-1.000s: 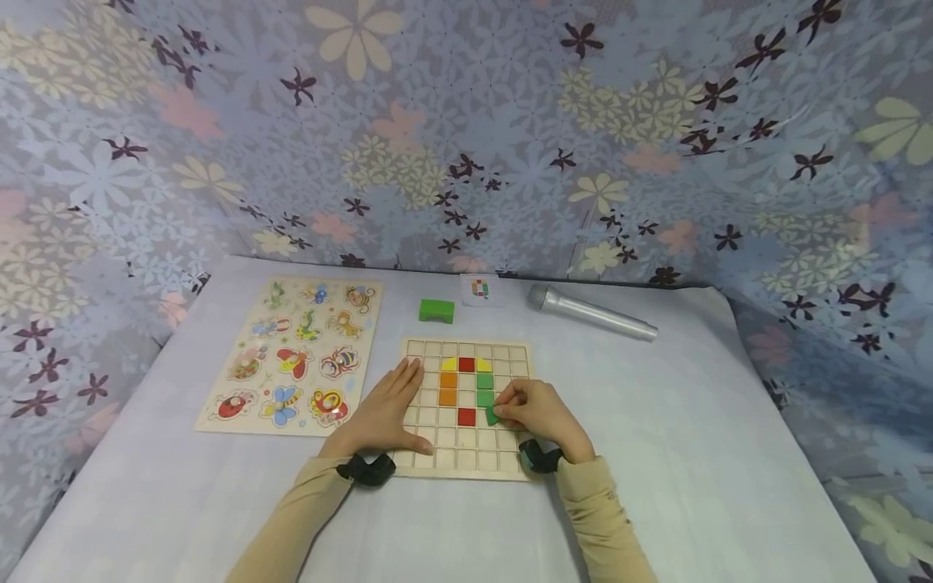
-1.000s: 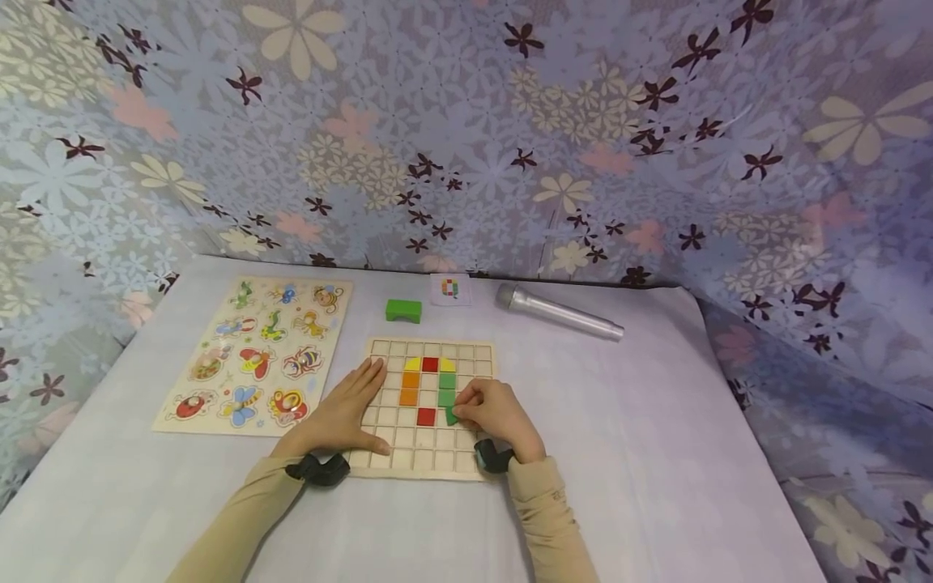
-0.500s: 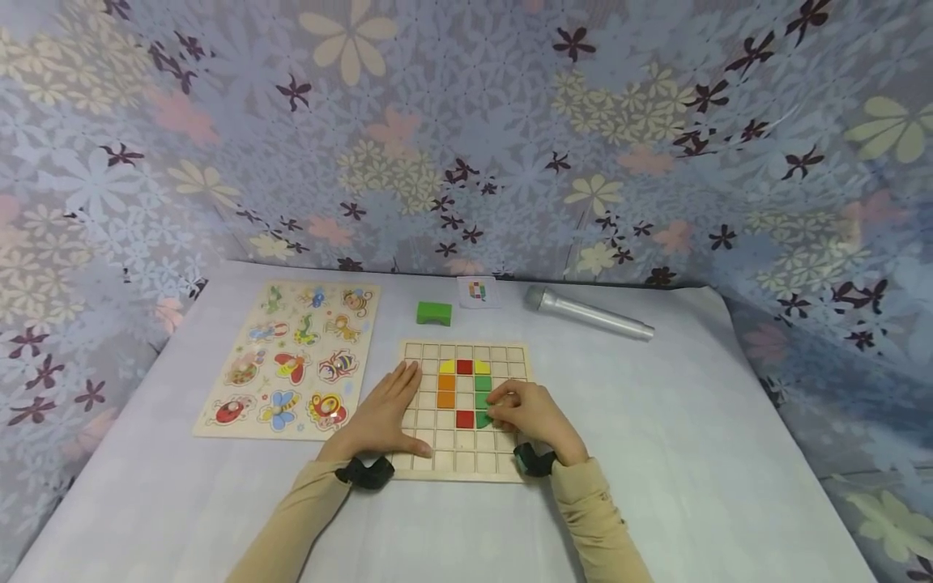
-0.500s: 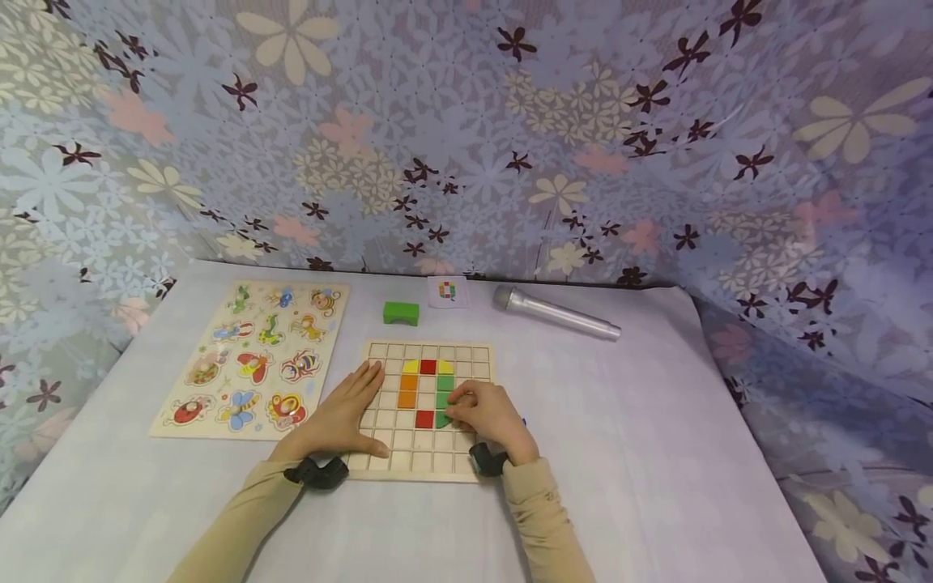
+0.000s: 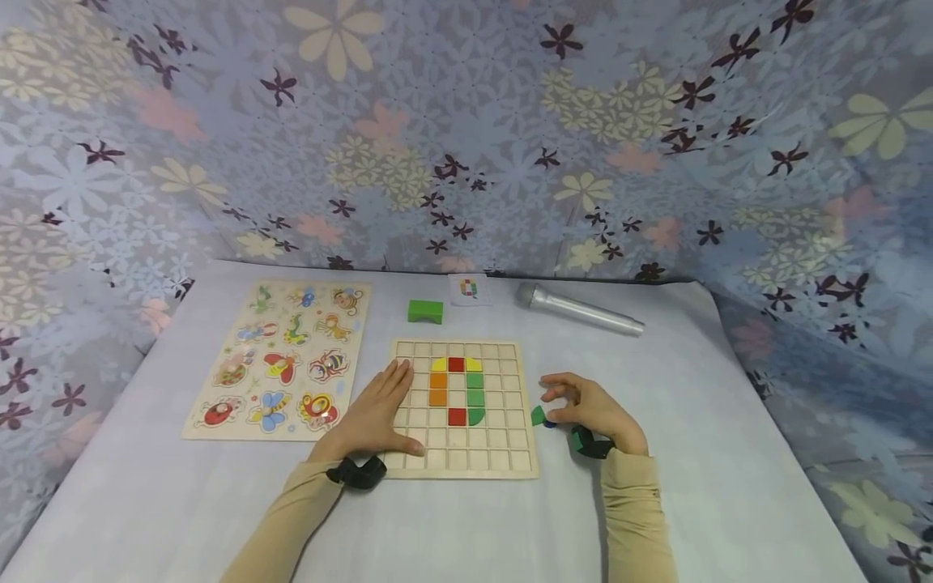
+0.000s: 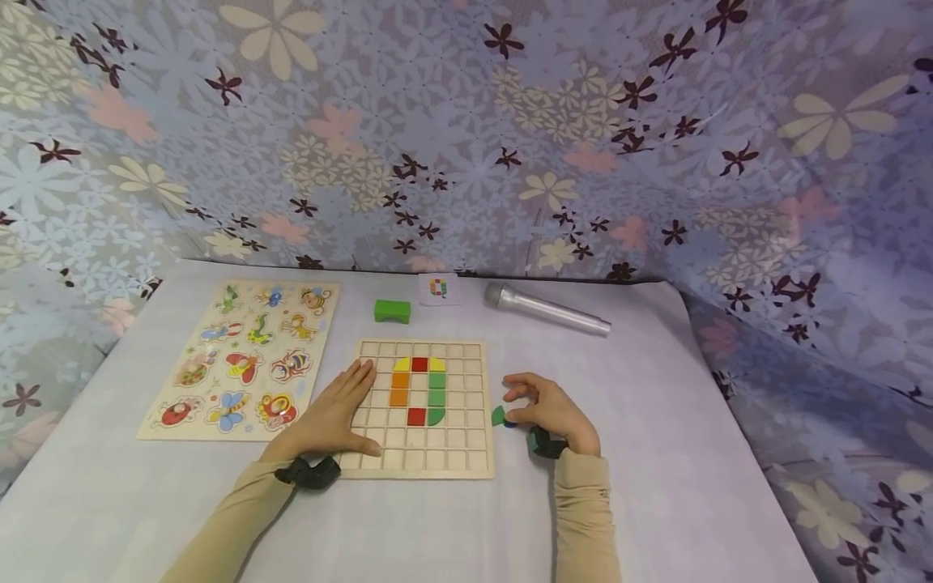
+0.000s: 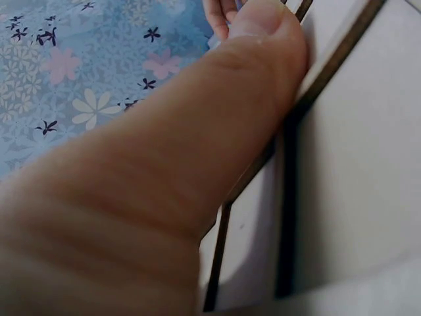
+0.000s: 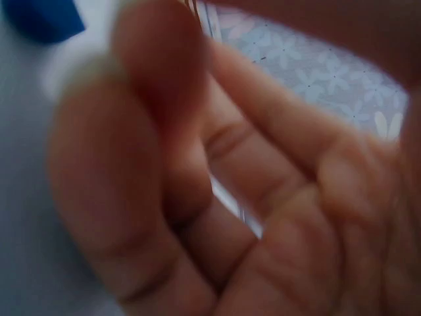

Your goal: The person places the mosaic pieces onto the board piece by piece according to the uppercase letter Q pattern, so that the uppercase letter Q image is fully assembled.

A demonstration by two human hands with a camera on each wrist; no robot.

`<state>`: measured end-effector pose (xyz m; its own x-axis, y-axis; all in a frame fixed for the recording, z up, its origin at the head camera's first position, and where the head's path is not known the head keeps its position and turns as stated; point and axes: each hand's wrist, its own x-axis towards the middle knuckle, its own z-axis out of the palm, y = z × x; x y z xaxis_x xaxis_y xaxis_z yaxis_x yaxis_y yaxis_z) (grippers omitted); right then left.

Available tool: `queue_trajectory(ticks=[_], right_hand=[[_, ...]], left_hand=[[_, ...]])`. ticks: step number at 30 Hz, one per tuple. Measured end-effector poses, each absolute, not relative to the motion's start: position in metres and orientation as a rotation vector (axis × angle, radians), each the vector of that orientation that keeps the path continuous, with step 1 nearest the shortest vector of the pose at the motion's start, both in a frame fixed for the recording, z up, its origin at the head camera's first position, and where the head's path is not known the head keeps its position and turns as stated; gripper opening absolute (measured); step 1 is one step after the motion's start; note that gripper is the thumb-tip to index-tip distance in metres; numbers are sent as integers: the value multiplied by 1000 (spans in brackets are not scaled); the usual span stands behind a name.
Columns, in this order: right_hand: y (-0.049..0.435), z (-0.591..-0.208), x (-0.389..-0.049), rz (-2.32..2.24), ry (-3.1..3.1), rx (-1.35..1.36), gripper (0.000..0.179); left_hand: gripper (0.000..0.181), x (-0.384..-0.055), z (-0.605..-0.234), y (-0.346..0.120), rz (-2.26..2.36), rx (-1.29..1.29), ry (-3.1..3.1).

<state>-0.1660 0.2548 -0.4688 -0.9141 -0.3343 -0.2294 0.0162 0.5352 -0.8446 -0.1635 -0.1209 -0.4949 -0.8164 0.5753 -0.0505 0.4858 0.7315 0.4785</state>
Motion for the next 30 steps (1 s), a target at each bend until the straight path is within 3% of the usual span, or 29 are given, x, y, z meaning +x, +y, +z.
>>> queue_trajectory(ticks=[6, 13, 21, 30], right_hand=[[250, -472, -168, -1306, 2448, -331, 61], [233, -477, -168, -1112, 2763, -164, 34], [228, -477, -170, -998, 2803, -125, 43], [228, -480, -172, -963, 2847, -130, 35]], left_hand=[[124, -162, -494, -121, 678, 839, 2740], [124, -163, -495, -122, 672, 855, 2745], [124, -164, -494, -122, 668, 849, 2746], [124, -163, -494, -121, 678, 840, 2742]])
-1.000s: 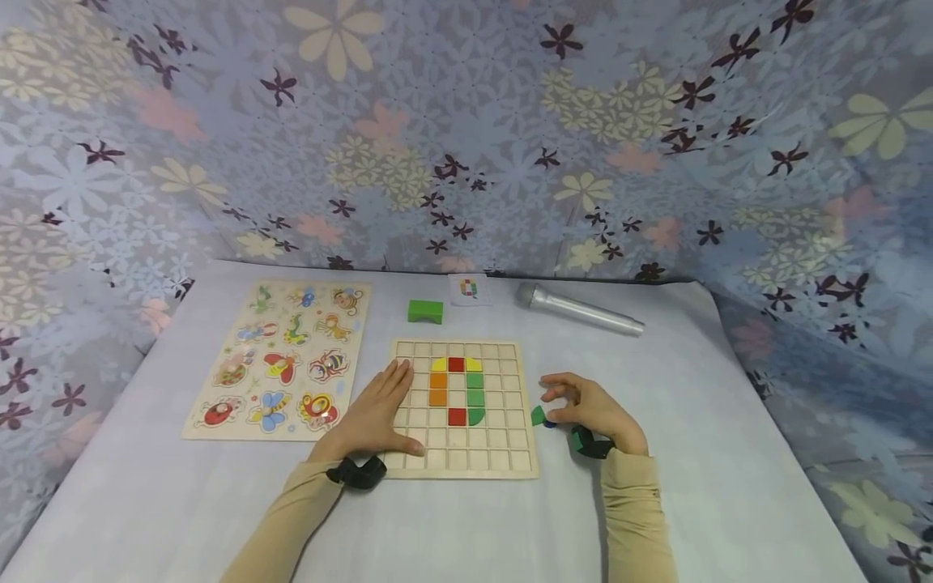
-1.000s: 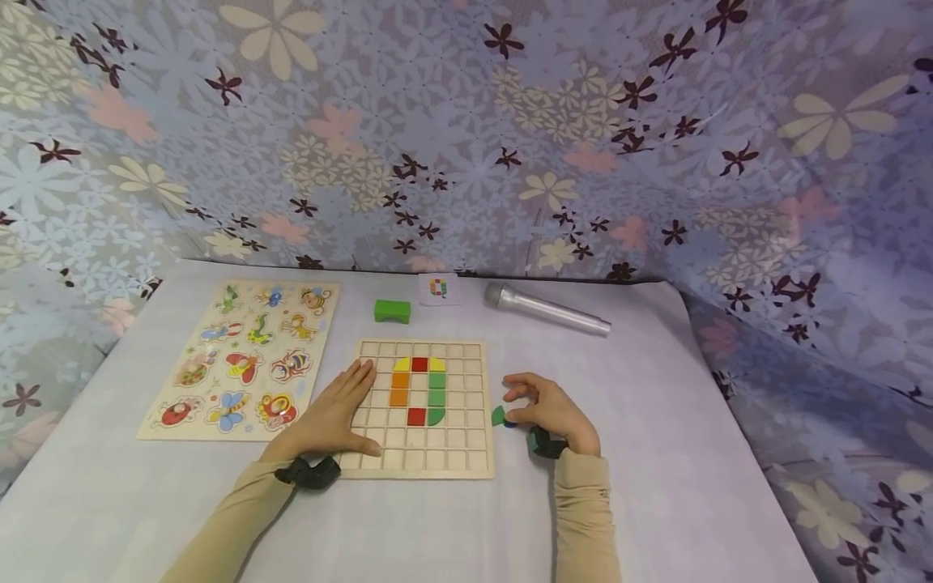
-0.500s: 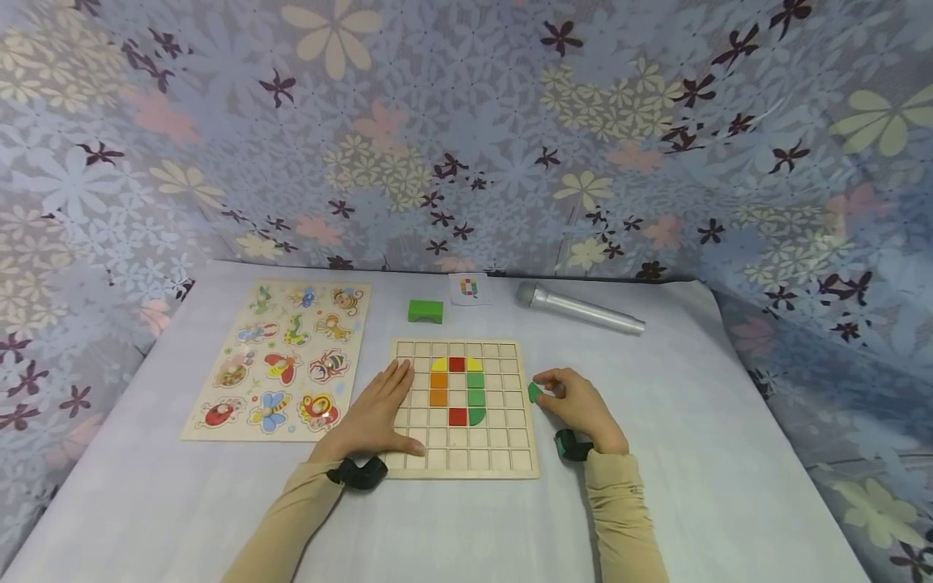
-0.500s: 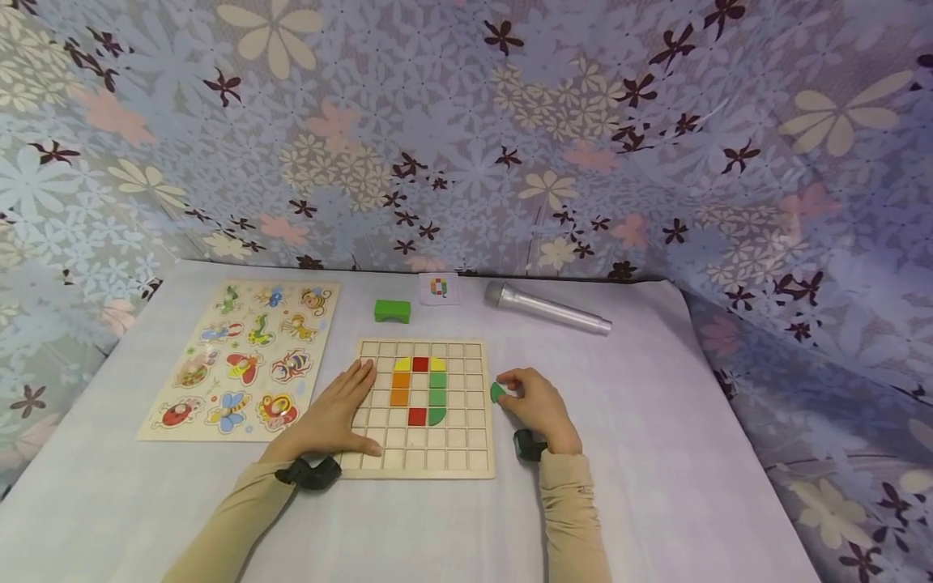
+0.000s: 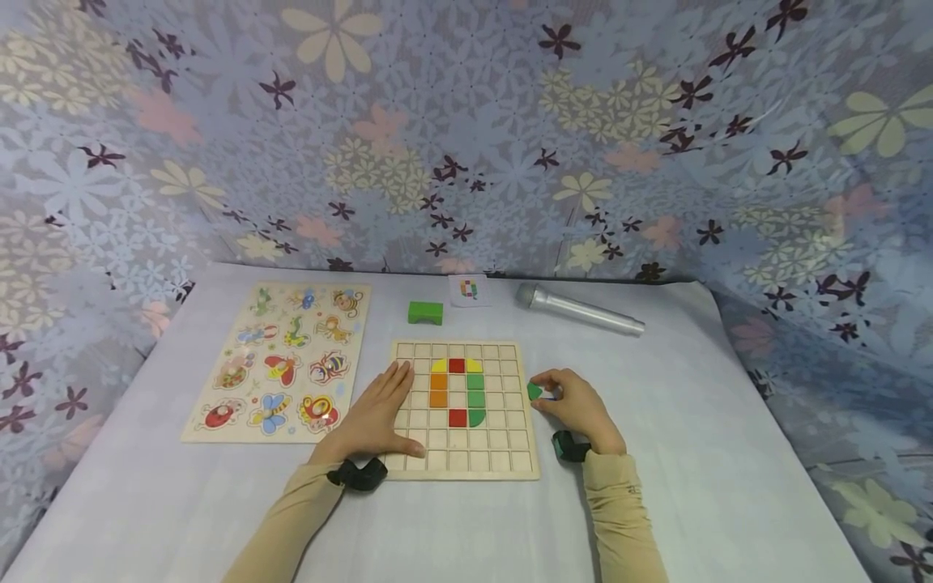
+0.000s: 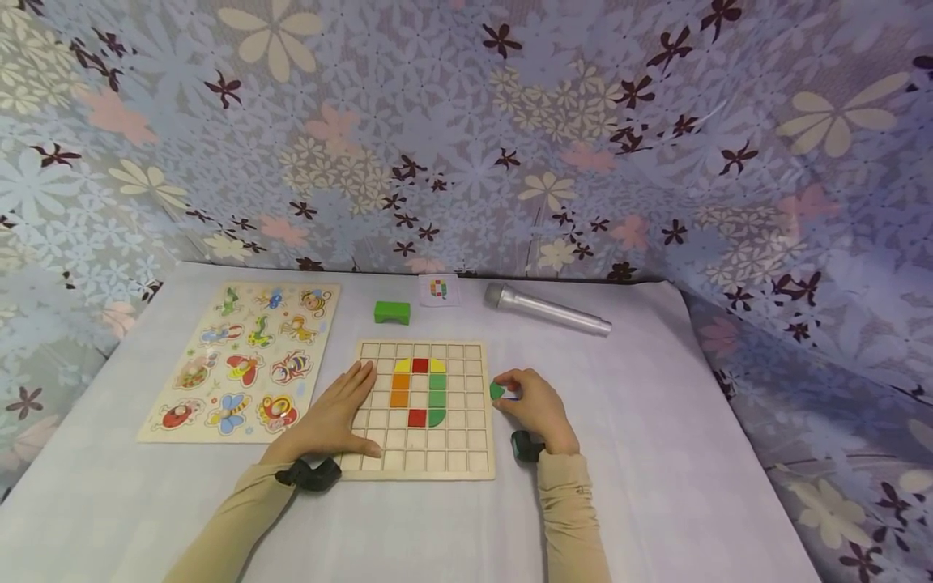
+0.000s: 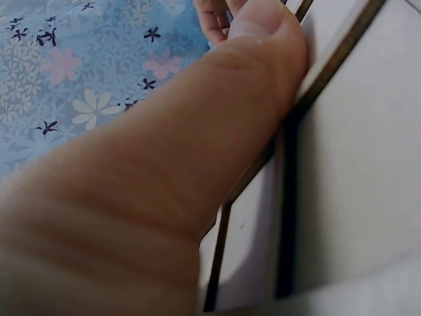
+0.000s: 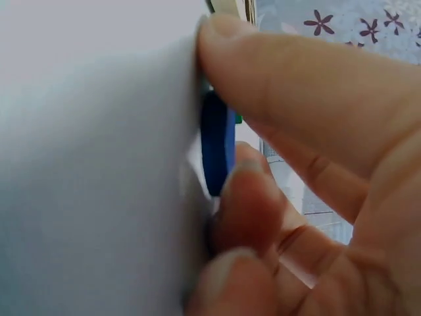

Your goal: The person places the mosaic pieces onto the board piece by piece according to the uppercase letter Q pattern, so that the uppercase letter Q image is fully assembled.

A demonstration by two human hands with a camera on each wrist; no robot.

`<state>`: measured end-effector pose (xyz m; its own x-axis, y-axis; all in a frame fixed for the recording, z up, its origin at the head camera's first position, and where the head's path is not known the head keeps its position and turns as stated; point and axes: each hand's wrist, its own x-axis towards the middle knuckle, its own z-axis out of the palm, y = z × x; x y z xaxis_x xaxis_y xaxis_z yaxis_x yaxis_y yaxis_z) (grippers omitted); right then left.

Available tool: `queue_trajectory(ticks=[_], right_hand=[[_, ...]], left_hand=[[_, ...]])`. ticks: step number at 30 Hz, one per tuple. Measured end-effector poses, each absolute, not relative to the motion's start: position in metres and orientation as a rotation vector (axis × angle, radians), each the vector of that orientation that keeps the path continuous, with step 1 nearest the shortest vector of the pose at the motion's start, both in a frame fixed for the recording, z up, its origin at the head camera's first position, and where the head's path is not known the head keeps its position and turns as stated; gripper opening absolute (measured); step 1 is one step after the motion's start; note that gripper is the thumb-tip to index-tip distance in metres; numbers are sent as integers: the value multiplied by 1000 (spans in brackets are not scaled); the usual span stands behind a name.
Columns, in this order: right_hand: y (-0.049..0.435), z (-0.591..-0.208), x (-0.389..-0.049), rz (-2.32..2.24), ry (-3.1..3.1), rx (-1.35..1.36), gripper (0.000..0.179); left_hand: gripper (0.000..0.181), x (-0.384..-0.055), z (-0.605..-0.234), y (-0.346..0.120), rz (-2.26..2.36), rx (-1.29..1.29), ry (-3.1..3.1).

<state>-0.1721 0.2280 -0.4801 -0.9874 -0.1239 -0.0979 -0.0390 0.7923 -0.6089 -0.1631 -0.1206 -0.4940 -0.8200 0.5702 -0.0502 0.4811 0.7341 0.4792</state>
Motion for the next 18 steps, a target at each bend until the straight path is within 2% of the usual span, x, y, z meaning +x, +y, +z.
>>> queue_trajectory(ticks=[11, 18], right_hand=[[229, -484, -170, -1134, 2781, -54, 32], [208, -478, -169, -1312, 2661, -107, 34]], left_hand=[[125, -161, -497, -120, 684, 847, 2746], [124, -162, -495, -120, 668, 857, 2763]])
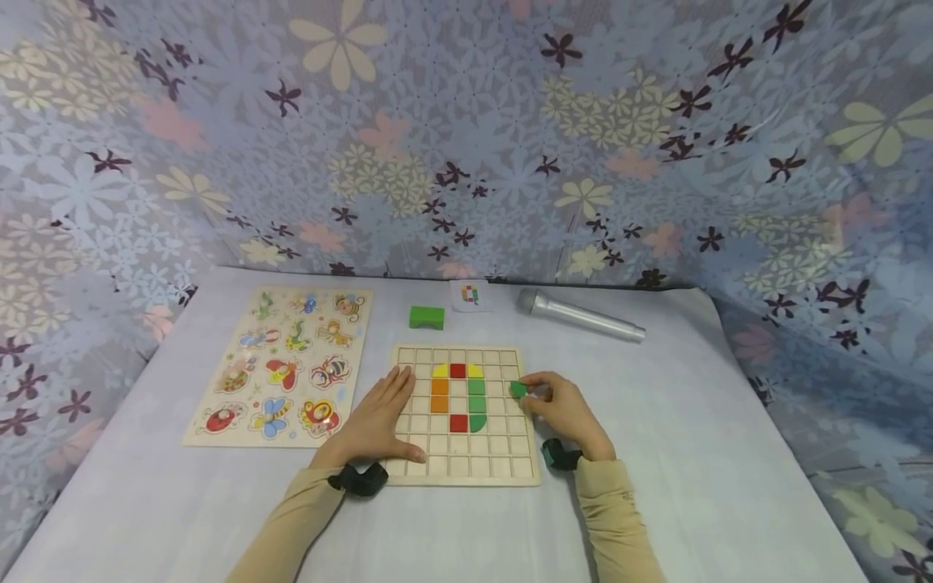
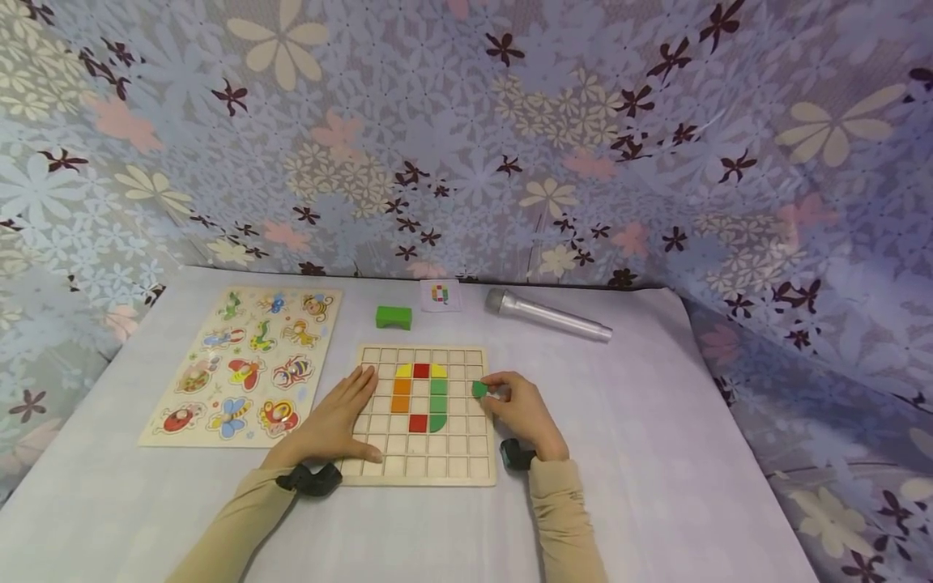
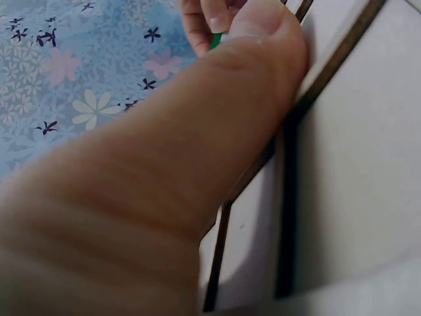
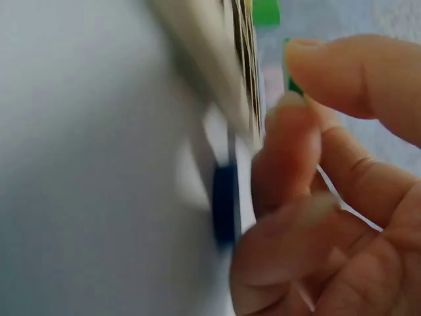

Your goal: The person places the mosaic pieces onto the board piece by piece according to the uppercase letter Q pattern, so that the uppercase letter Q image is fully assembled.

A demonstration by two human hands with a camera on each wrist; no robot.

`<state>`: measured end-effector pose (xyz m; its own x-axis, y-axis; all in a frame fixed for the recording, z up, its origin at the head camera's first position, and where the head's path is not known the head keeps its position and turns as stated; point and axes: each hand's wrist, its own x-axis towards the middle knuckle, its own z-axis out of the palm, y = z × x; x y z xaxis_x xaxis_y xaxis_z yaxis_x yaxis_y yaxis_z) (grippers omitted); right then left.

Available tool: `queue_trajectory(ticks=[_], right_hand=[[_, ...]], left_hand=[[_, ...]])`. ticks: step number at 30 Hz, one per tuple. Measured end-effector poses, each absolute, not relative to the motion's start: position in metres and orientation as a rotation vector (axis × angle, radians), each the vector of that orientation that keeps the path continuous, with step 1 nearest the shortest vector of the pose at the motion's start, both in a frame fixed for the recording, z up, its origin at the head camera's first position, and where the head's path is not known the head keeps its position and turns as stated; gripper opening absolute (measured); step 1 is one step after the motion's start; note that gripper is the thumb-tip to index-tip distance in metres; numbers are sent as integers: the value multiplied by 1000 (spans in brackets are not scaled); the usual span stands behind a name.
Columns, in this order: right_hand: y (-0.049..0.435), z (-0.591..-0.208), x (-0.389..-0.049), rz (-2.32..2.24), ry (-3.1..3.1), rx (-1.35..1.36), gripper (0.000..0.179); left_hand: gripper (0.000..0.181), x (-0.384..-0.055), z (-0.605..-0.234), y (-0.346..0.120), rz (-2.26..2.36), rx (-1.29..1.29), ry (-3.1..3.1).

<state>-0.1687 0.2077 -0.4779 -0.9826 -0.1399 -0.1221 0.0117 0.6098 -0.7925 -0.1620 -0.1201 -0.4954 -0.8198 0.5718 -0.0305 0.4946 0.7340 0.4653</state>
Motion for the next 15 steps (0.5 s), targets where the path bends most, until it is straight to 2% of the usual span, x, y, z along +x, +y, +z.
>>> queue_trajectory(ticks=[10, 15], right_hand=[[156, -457, -157, -1367, 2580, -372, 28], [124, -461, -154, -1283, 2598, -482, 17]], left_hand=[[125, -163, -495, -123, 673, 844, 2750], [124, -162, -495, -122, 670, 850, 2745]])
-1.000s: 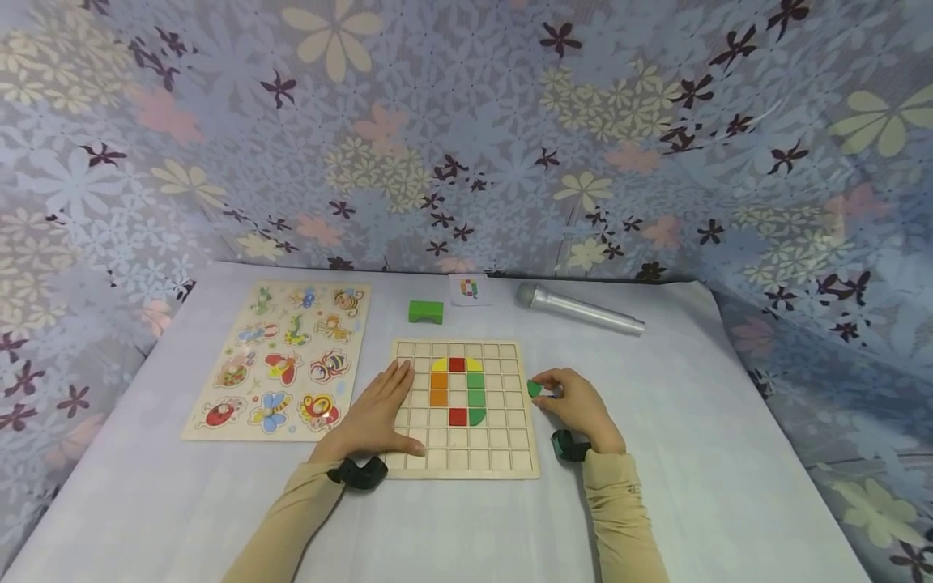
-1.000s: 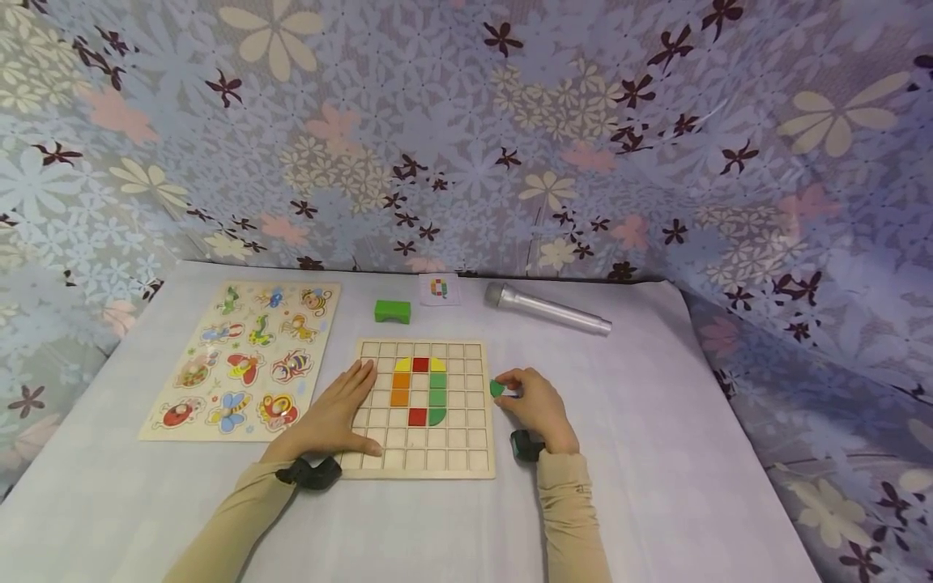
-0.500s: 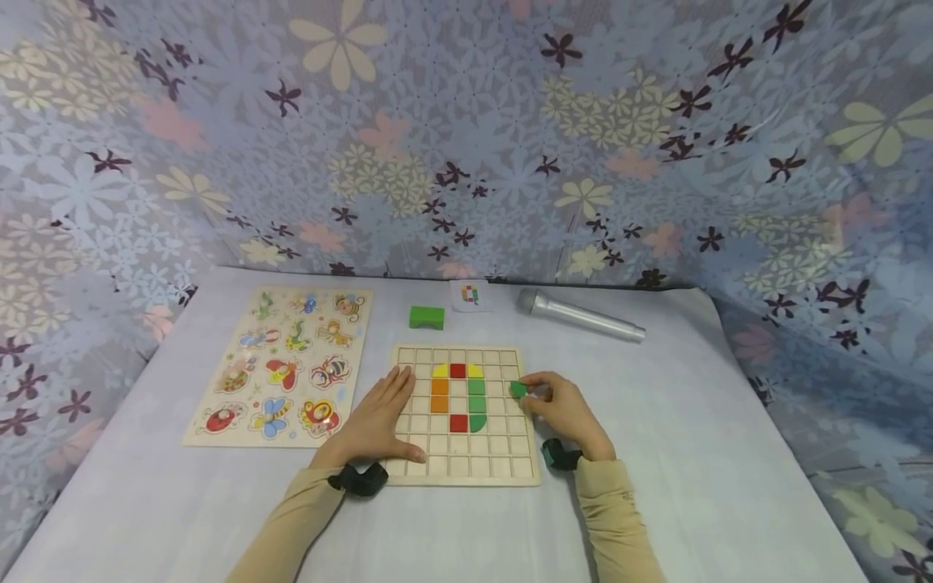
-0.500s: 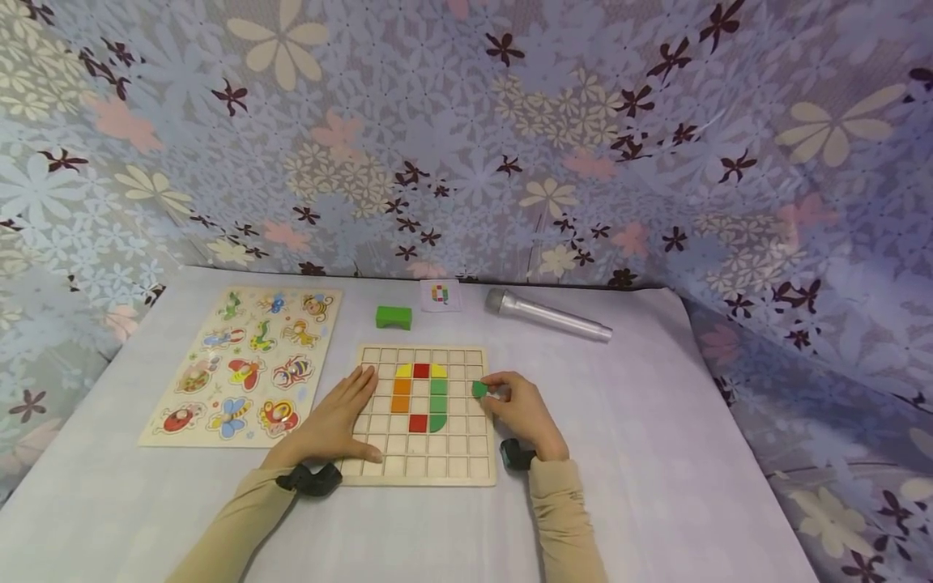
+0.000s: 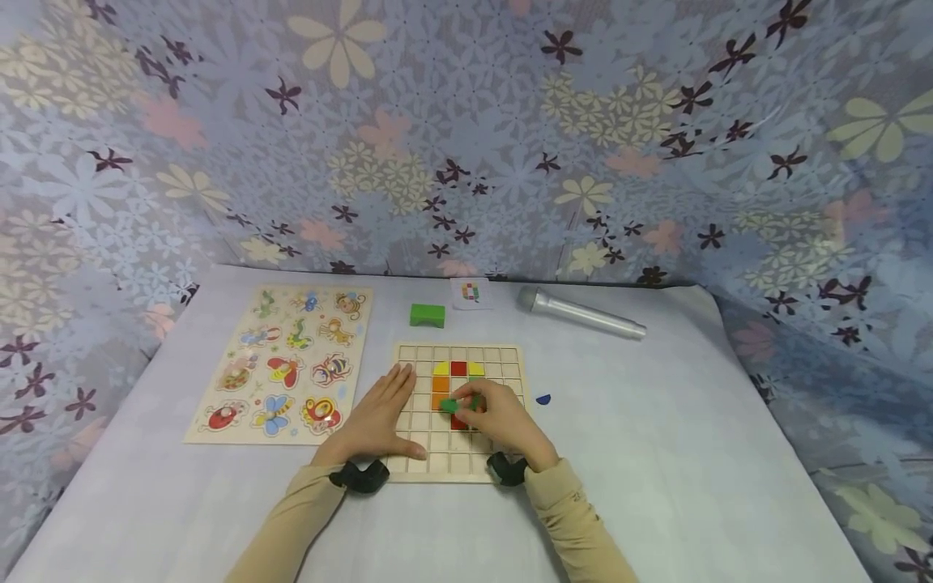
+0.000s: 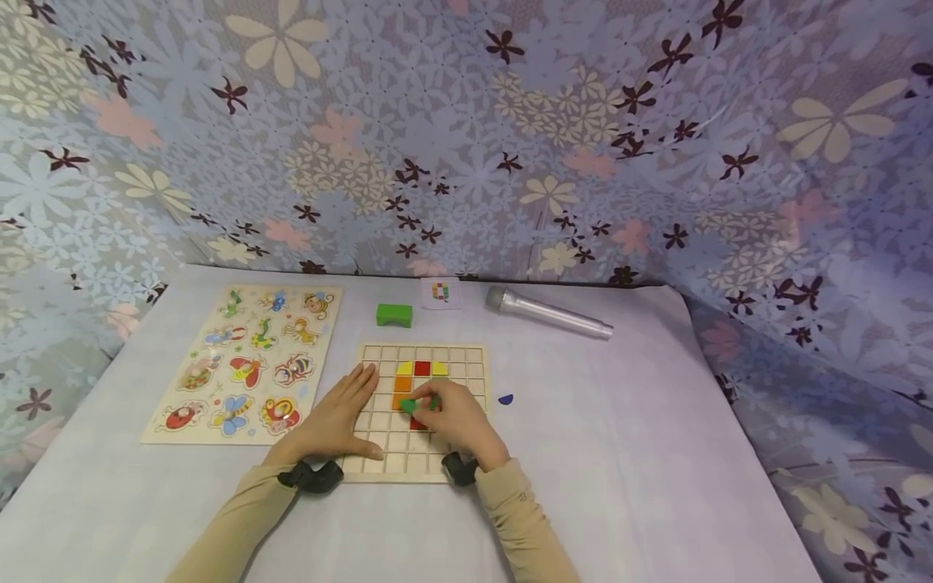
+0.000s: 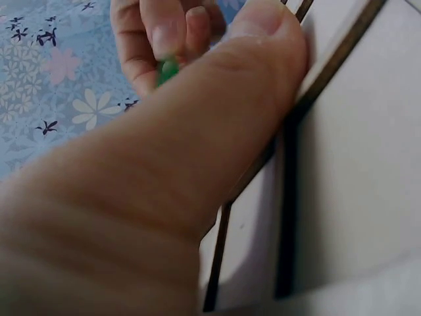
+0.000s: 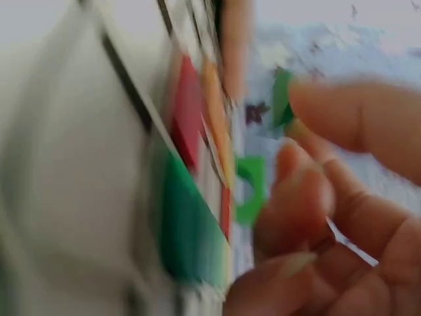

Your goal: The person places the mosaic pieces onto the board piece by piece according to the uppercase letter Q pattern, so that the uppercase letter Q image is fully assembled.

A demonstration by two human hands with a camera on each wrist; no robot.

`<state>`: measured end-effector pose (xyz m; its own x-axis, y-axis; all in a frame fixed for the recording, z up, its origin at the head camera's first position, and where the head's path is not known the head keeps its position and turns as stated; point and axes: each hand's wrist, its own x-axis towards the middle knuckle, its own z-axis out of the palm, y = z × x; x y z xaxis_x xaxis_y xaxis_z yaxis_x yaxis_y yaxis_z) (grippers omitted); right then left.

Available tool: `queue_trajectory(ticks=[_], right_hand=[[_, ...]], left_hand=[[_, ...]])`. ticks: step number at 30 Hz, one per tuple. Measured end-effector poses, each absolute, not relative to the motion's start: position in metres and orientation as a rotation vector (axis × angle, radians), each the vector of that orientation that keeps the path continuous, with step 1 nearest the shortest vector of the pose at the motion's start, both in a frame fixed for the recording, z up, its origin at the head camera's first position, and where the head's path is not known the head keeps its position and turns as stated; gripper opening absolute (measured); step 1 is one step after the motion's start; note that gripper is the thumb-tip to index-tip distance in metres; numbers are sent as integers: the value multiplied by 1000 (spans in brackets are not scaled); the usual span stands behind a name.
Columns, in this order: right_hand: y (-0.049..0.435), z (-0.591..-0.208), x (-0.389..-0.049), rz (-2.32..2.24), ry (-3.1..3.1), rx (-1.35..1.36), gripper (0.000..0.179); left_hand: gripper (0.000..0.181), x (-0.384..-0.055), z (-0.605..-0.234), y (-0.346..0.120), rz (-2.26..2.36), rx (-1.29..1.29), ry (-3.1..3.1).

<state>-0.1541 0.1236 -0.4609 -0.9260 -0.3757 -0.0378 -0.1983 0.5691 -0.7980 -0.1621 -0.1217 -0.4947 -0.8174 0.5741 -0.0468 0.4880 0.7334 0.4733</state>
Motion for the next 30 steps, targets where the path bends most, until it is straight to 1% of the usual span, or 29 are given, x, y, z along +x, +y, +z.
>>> queue_trajectory(ticks=[5, 9, 12, 17, 23, 30], right_hand=[[107, -470, -149, -1094, 2704, -526, 8], [101, -470, -148, -1072, 2725, -589, 13], [97, -467, -148, -1053, 2705, -640, 19], [91, -465, -147, -927, 2714, -644, 24], [89, -465, -147, -861, 2757, -636, 17], [94, -472, -151, -1058, 2732, -644, 4]], left_hand=[[124, -162, -495, -120, 672, 863, 2730], [125, -162, -496, -124, 672, 845, 2740], [127, -163, -497, -126, 674, 829, 2747], [127, -164, -499, -127, 684, 840, 2749], [126, -164, -499, -125, 694, 855, 2745], [126, -165, -497, -123, 687, 858, 2742]])
